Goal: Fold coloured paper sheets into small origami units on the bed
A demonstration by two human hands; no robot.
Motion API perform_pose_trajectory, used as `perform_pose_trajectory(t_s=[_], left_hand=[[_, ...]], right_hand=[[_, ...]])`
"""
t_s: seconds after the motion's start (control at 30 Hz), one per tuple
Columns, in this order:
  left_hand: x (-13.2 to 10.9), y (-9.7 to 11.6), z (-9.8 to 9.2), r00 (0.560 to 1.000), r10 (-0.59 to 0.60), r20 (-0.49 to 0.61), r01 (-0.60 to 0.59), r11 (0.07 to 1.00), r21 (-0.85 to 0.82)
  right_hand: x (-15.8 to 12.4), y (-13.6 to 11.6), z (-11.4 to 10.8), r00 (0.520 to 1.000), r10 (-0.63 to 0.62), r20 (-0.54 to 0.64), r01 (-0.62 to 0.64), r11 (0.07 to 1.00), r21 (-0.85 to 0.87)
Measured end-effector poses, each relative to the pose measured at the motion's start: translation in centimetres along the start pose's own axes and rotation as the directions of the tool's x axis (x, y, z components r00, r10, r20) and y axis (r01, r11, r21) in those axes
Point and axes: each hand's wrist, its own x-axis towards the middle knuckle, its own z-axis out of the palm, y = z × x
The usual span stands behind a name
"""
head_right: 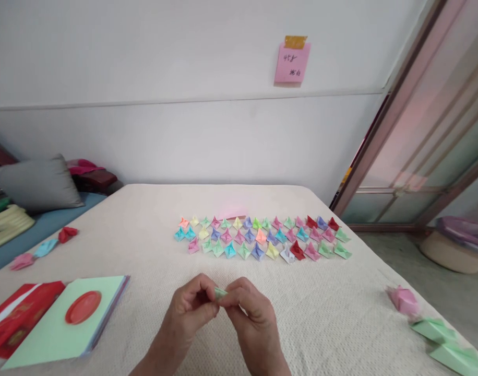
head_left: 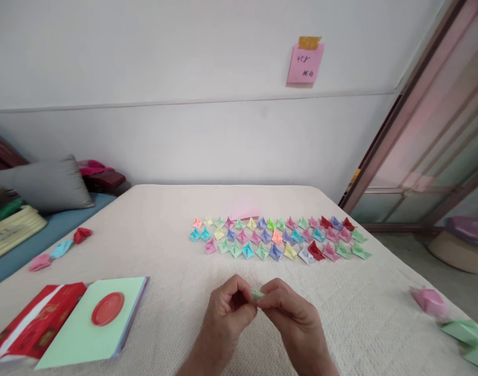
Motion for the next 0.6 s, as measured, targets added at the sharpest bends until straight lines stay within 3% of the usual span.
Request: perform_pose_trajectory(t_s=[0.17,0.27,0.4,0.6], left_hand=[[-0.19,0.07,-0.25,0.998,0.067,-0.007,-0.066,0.991,0.118],[-0.41,0.41,-0.25,0.998,0.068,-0.001,-0.067,0.980,0.187],[-0.61,0.38,-0.18,0.996,0.091,-0.014,-0.086,0.973,0.212],[-0.37,-0.47,-0.48,0.996,0.088,0.005,-0.088,0.985,0.148]], right_hand=[[0.20,-0.71,-0.22,0.980,0.198,0.023,-0.199,0.973,0.120],[0.35,-1.04,-0.39,0.963,0.267,0.037,-0.270,0.958,0.098],[0.51,-0.97,-0.64,0.961,0.275,0.042,-0.274,0.961,-0.015],[0.51,-0.33,-0.92,0.968,0.248,0.032,-0.247,0.969,-0.016]])
